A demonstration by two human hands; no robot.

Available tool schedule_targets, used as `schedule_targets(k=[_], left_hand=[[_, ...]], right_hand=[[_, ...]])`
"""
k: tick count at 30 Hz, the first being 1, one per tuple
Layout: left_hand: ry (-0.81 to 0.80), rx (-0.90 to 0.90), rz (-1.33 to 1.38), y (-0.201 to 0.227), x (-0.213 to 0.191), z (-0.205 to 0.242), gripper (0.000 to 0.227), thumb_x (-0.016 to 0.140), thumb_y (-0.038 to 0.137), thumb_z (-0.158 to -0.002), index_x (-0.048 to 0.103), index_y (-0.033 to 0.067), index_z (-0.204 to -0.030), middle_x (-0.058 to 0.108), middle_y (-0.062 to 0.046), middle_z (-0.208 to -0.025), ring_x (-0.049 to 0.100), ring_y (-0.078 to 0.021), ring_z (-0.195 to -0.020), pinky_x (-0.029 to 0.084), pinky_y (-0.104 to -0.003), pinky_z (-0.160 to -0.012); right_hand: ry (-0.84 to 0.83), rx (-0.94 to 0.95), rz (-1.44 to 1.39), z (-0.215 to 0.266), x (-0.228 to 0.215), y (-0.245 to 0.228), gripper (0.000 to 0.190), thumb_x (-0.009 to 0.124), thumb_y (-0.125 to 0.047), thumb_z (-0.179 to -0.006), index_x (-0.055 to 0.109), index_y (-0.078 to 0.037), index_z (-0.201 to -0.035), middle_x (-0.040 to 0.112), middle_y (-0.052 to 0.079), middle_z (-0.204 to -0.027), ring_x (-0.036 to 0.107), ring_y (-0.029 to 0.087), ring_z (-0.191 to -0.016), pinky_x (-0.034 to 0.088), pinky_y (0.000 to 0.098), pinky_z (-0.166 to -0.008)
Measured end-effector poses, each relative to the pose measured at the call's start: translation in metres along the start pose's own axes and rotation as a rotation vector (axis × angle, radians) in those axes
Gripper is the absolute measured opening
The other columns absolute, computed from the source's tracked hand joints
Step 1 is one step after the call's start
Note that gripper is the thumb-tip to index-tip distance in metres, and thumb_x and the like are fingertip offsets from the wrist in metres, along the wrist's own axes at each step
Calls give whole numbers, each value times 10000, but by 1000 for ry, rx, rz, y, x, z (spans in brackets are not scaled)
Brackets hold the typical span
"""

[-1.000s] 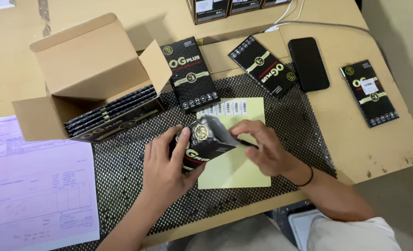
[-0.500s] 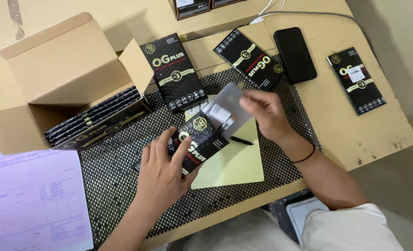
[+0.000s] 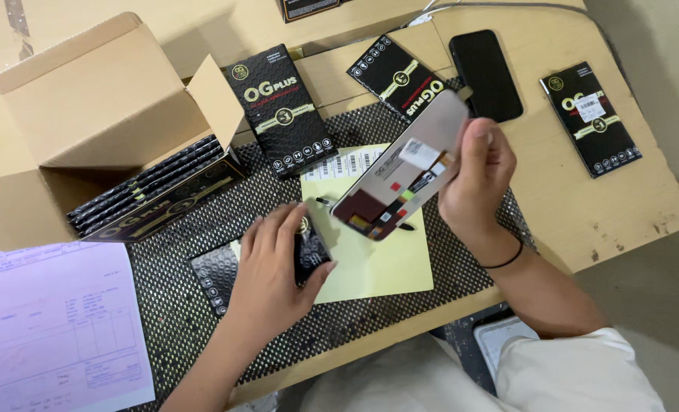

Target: The person removes smartphone screen assemblies from their packaging, writes on a label attached to a screen assembly using a pen, and peels a clear protective film from the surface of a screen.

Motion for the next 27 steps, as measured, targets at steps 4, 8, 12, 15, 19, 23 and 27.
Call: schedule_targets(k=[4, 8, 12, 15, 19, 23, 27], left_hand=[[33, -13, 87, 6, -5, -3, 897, 606, 570, -938, 273, 17, -1561, 302, -230, -1632, 255, -412, -1551, 124, -654, -1258], [-131, -137, 961, 23, -2, 0, 636, 433, 430, -1041, 297, 17, -1505, 544, -214, -1422, 561, -315, -1304, 468, -447, -1086], [-54, -227, 1212, 23, 9, 4, 516, 409, 317, -1068, 322, 2, -1467, 649, -206, -1285, 795, -345, -1040, 657, -351, -804], [65, -211, 1204, 15, 16, 6, 513, 419, 256, -1076, 262, -5, -1488, 583, -227, -1360, 765, -370, -1097, 644, -404, -878], [90, -132, 906, 15, 10, 6, 485, 409, 239, -1076, 321, -39, -1464, 677, -196, -1274, 741, -273, -1132, 612, -374, -968], [83, -87, 804, 13, 12, 7, 469, 385, 242, -1090, 327, -8, -1482, 687, -158, -1269, 718, -244, -1127, 580, -362, -947], [46, -103, 718, 12, 14, 8, 505, 384, 278, -1085, 306, 14, -1509, 717, -122, -1234, 641, -165, -764, 522, -294, -700]], right_hand=[[-24, 75, -13, 0, 1, 1, 489, 578, -423, -1032, 304, -190, -701, 294, -92, -662, 302, 18, -640, 283, 224, -581], [-369, 233, 258, 24, 14, 4, 429, 559, -443, -1026, 479, -155, -719, 361, -84, -609, 329, 35, -544, 277, 233, -490], [-551, 235, 28, 28, 26, -3, 843, 518, -506, -1014, 165, -36, -1618, 327, 186, -1632, 462, 211, -1394, 650, 343, -885], [-695, -478, 513, 29, 24, -1, 848, 548, -526, -1061, 139, -92, -1664, 130, 145, -1713, 204, 353, -1645, 339, 558, -1398], [-717, -687, 781, 37, 37, -19, 658, 741, -511, -996, 570, -83, -1466, 335, 189, -1572, 339, 428, -1483, 364, 583, -1262], [-660, -689, 616, 34, 43, -29, 258, 819, -257, -931, 664, -89, -1050, 553, 153, -1272, 536, 369, -1206, 465, 480, -1073], [-828, -650, 396, 32, 41, -26, 277, 819, -57, -904, 562, -83, -1004, 726, 78, -1045, 700, 249, -950, 481, 385, -921]])
Point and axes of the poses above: each hand's wrist, its own z-axis away from the middle knuckle, its own x-axis out of the palm, y = z × x, the point moved 2 cm from there along -z, towards the middle knuckle
